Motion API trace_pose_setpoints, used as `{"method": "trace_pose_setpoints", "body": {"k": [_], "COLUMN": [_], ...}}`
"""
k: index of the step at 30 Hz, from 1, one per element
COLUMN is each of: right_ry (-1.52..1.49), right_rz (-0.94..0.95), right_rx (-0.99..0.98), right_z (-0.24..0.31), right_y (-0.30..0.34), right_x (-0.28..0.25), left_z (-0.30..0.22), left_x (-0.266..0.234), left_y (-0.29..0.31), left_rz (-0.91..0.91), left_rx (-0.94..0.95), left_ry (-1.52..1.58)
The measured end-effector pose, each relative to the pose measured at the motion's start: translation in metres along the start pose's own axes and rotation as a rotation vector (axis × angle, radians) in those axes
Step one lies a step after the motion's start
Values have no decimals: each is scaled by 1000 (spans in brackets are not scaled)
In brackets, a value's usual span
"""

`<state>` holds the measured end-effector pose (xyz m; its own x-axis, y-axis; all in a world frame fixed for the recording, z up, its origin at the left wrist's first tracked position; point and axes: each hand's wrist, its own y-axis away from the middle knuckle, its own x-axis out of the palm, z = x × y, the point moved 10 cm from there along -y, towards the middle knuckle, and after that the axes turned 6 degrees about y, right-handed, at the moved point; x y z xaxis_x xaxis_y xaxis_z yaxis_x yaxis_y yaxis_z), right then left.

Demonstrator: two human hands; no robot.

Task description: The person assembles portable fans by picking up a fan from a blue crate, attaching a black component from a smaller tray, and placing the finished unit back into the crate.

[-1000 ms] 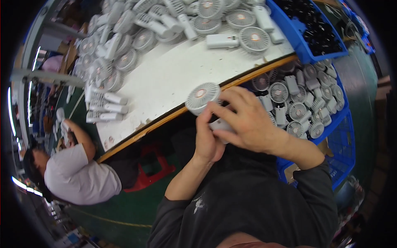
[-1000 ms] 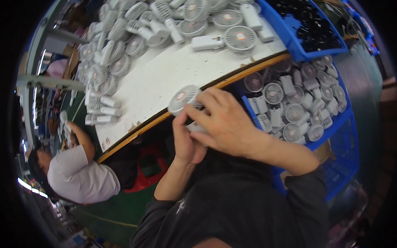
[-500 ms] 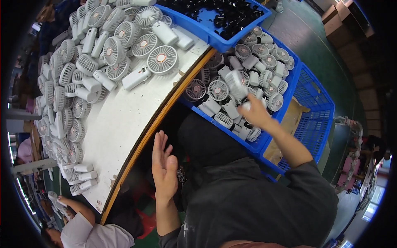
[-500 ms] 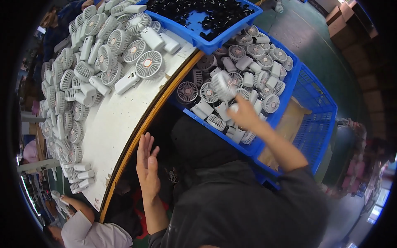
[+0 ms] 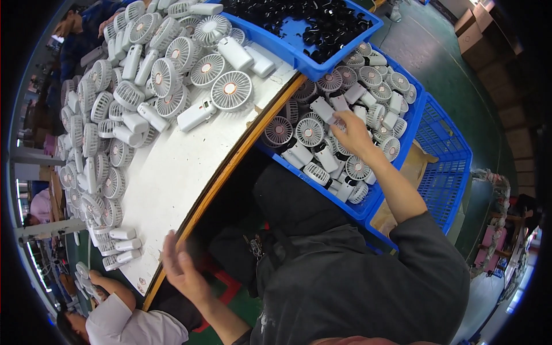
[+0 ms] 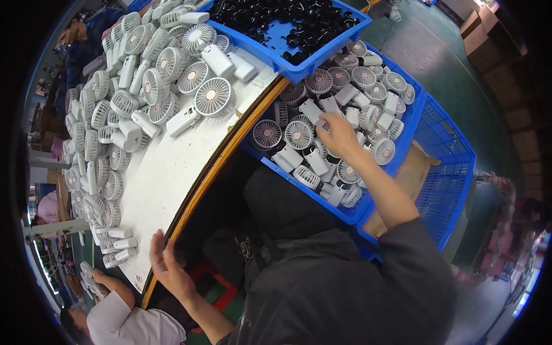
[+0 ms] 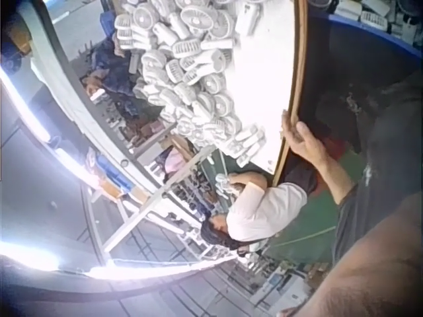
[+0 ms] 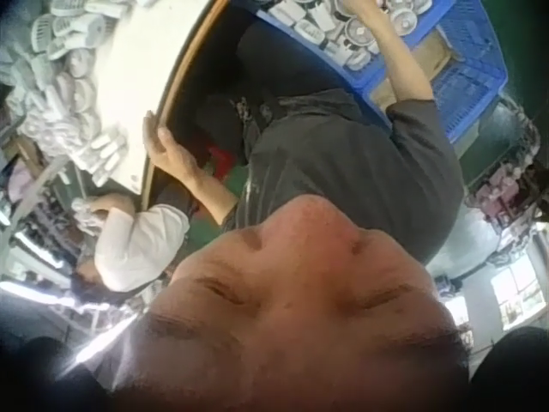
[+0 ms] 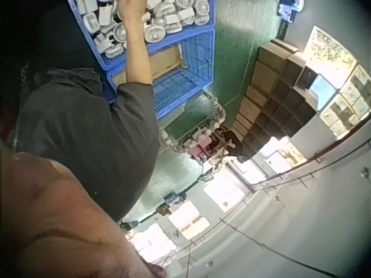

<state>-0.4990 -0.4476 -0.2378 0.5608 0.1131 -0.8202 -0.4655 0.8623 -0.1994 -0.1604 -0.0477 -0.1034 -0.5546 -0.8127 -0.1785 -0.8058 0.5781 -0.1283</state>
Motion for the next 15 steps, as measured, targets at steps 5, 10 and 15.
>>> {"method": "trace_pose_setpoints", "body": {"k": [5,10,15], "right_ry": [-340,-499,-606], "right_rz": [185,357,437], "right_rx": [-12,-45,-225], "right_z": [59,91,178], "right_y": [47,68,73], "right_x": [40,42,58], "left_z": [-13,29,42], "left_x": [-96,-178,-280], "left_y": [-16,-57,-61], "left_rz": [-295,-550,-810], "left_rx": [89,141,112], "left_ry": [-367,-387,-432]}}
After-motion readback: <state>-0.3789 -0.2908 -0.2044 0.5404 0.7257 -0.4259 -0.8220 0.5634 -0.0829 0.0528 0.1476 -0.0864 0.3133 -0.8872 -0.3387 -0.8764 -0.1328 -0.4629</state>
